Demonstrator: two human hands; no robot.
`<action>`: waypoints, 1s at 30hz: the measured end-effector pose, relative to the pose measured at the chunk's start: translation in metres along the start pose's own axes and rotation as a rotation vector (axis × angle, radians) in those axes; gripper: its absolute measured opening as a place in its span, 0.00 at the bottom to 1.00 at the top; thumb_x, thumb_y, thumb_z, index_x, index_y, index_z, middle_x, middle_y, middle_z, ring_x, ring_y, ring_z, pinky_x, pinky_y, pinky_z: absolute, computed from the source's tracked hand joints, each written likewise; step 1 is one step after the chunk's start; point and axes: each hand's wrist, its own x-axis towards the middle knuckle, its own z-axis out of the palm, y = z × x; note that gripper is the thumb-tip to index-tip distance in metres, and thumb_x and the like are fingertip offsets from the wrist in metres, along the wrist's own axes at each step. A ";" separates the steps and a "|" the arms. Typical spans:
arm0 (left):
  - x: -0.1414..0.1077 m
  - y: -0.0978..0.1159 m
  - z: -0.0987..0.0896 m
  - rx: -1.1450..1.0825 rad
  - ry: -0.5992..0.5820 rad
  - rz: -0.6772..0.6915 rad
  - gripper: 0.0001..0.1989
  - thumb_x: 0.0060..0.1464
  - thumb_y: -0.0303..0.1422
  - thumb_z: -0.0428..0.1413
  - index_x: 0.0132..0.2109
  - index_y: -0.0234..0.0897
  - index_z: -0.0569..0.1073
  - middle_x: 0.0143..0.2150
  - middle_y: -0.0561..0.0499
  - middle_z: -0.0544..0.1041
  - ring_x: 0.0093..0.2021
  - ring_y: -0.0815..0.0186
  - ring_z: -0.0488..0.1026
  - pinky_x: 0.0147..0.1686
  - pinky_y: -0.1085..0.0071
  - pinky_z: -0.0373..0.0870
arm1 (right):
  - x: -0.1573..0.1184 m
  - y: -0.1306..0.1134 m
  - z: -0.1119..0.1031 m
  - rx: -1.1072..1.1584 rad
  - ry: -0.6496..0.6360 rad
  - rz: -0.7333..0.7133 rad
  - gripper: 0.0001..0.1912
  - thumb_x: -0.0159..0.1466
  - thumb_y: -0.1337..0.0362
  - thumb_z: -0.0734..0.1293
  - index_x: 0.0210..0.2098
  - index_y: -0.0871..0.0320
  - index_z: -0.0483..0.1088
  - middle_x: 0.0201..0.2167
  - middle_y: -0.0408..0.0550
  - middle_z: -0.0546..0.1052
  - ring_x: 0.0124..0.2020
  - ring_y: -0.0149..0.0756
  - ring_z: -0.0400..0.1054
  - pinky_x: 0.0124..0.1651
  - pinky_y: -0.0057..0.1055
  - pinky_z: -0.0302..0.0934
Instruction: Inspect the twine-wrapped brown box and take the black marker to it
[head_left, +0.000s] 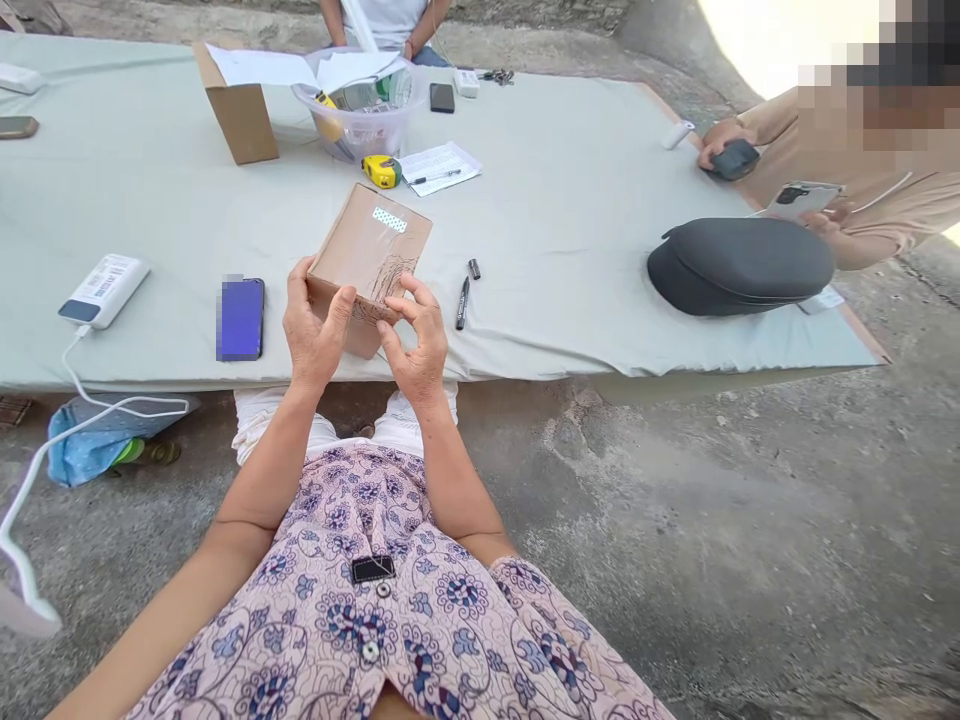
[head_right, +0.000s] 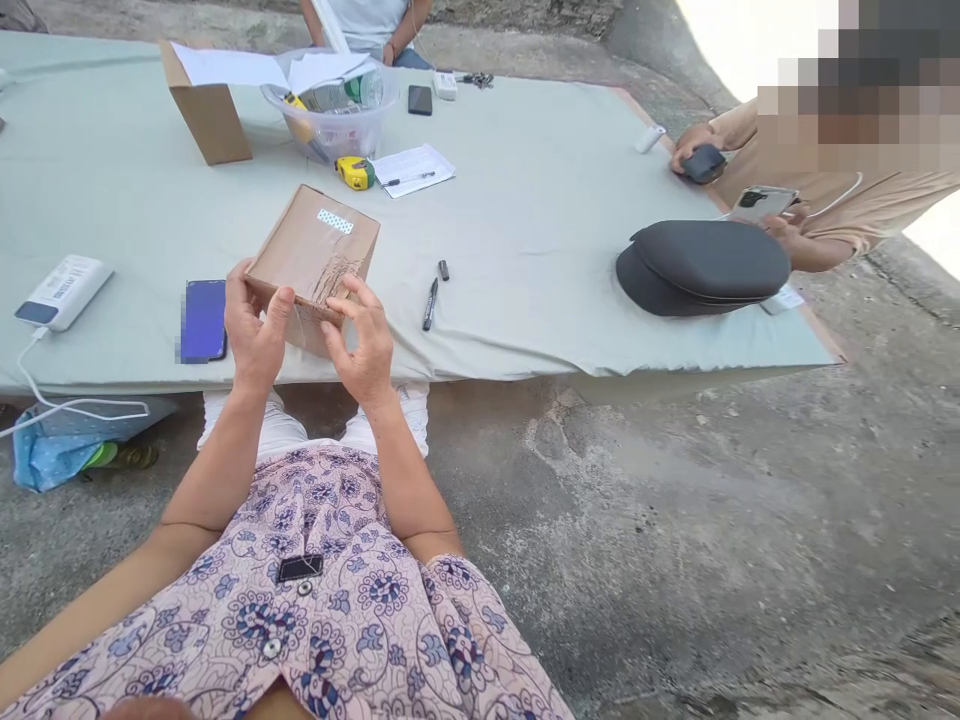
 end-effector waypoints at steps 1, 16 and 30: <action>0.000 0.000 -0.002 -0.001 0.005 0.006 0.34 0.58 0.57 0.57 0.63 0.43 0.65 0.59 0.43 0.73 0.58 0.54 0.74 0.59 0.57 0.71 | -0.001 0.000 0.002 0.017 0.010 0.023 0.14 0.72 0.57 0.62 0.55 0.50 0.66 0.64 0.55 0.67 0.68 0.44 0.63 0.64 0.50 0.69; -0.001 -0.007 -0.011 -0.111 -0.017 -0.025 0.48 0.46 0.62 0.63 0.66 0.44 0.57 0.61 0.42 0.69 0.62 0.54 0.70 0.65 0.59 0.66 | -0.006 -0.016 0.024 0.085 0.039 0.175 0.13 0.70 0.54 0.64 0.49 0.52 0.71 0.46 0.50 0.76 0.50 0.37 0.73 0.43 0.31 0.75; 0.017 -0.017 -0.007 0.055 -0.057 0.098 0.26 0.66 0.54 0.47 0.64 0.51 0.70 0.75 0.50 0.53 0.78 0.53 0.42 0.76 0.50 0.39 | 0.001 -0.011 0.006 -0.031 0.002 0.040 0.11 0.73 0.60 0.59 0.49 0.52 0.72 0.45 0.50 0.80 0.50 0.37 0.75 0.54 0.37 0.74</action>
